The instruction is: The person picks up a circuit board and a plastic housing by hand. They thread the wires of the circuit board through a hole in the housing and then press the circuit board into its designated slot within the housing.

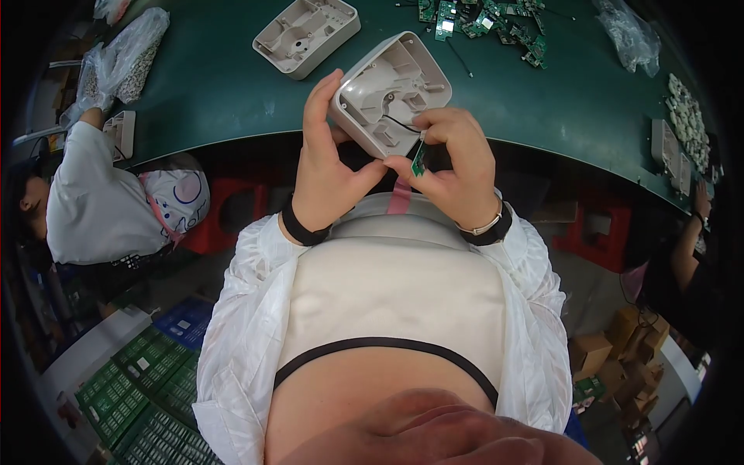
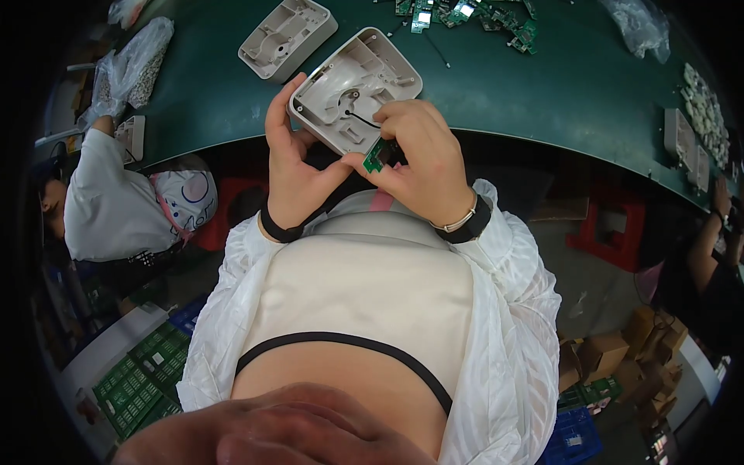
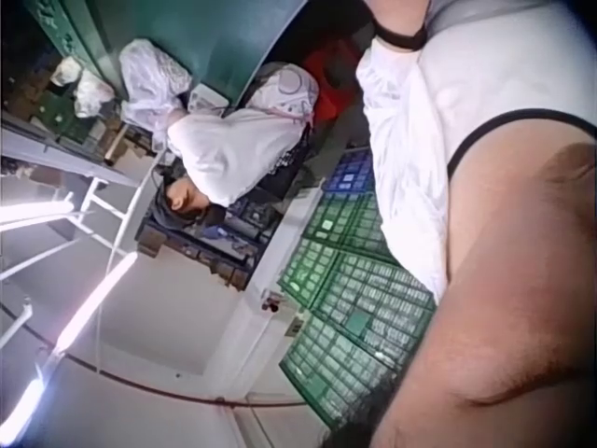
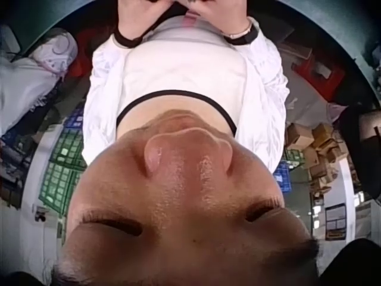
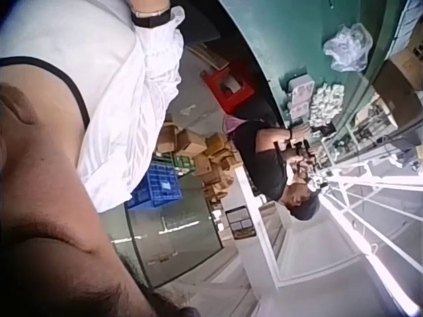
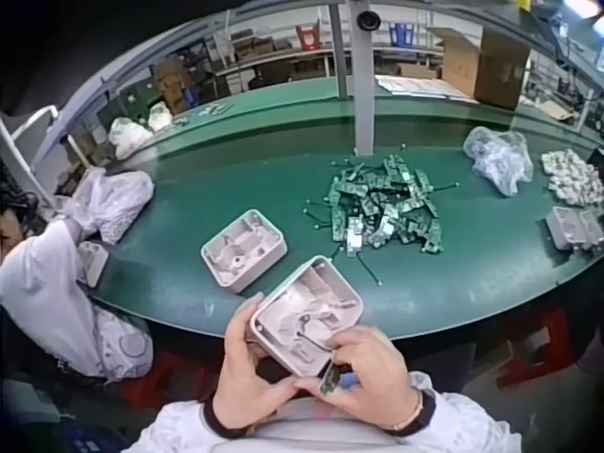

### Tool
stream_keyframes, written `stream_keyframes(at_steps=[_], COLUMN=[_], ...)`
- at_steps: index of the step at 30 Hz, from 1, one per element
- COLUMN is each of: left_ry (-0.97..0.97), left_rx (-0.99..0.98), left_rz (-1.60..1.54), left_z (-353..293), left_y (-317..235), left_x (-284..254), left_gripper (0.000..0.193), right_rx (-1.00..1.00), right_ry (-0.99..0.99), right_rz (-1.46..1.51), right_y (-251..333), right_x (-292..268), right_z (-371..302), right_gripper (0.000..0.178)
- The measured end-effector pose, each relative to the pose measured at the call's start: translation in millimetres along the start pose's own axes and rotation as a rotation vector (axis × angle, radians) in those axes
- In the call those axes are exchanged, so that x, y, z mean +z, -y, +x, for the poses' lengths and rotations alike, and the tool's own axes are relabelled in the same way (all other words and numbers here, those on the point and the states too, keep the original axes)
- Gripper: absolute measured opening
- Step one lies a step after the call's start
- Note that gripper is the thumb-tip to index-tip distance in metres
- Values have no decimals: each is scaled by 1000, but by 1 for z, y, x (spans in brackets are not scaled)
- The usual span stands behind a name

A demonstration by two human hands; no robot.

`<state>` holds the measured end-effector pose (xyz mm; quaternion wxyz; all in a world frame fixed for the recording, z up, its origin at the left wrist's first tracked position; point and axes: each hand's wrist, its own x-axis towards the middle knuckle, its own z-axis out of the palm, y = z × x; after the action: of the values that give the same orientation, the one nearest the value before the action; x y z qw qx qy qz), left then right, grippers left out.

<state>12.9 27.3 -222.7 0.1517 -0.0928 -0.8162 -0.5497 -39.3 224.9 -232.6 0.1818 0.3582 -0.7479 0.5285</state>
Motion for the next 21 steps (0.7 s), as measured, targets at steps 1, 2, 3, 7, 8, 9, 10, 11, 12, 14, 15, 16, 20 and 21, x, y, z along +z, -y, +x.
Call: stream_keyframes(at_steps=[1,2,3,7,8,9,10,11,12,14,15,16,20,21], left_ry=[-4,-4,-9,-22,-24,-26,-27,-29,-30,-32,-46,-60,-67,-63], left_rx=[7,5,-5,-24,-20,-16,-18,-31,-44,-59,-75,-92,-111,-112], left_rz=[-5,-5,-33,-79,-68,-58,-58,-84,-110,-136,-139,-142,-150,-153], left_z=[1,1,2,2,2,2,2,2,2,1,1,1,0,0], left_y=[0,0,0,0,0,0,0,0,0,0,1,1,5,6], left_x=[1,1,2,5,5,6,7,8,9,11,12,13,11,11], left_gripper=[116,116,116,118,118,118,118,117,116,116,114,113,109,108], right_rx=[-27,-26,-48,-101,-110,-119,-118,-116,-113,-108,-90,-71,-39,-33], right_ry=[-5,-4,-9,-25,-34,-43,-42,-50,-58,-66,-62,-58,-4,22], right_rz=[-2,-1,-16,-56,-67,-78,-77,-79,-82,-84,-83,-83,-49,-33], right_y=[-1,-2,-3,-7,-7,-8,-8,-9,-9,-9,-7,-6,0,0], right_x=[1,1,2,5,6,7,8,9,10,9,8,7,-2,-3], right_z=[-2,-2,-3,-8,-10,-12,-14,-15,-16,-18,-18,-18,-19,-20], right_gripper=[53,53,54,57,57,58,58,58,58,58,58,59,51,48])
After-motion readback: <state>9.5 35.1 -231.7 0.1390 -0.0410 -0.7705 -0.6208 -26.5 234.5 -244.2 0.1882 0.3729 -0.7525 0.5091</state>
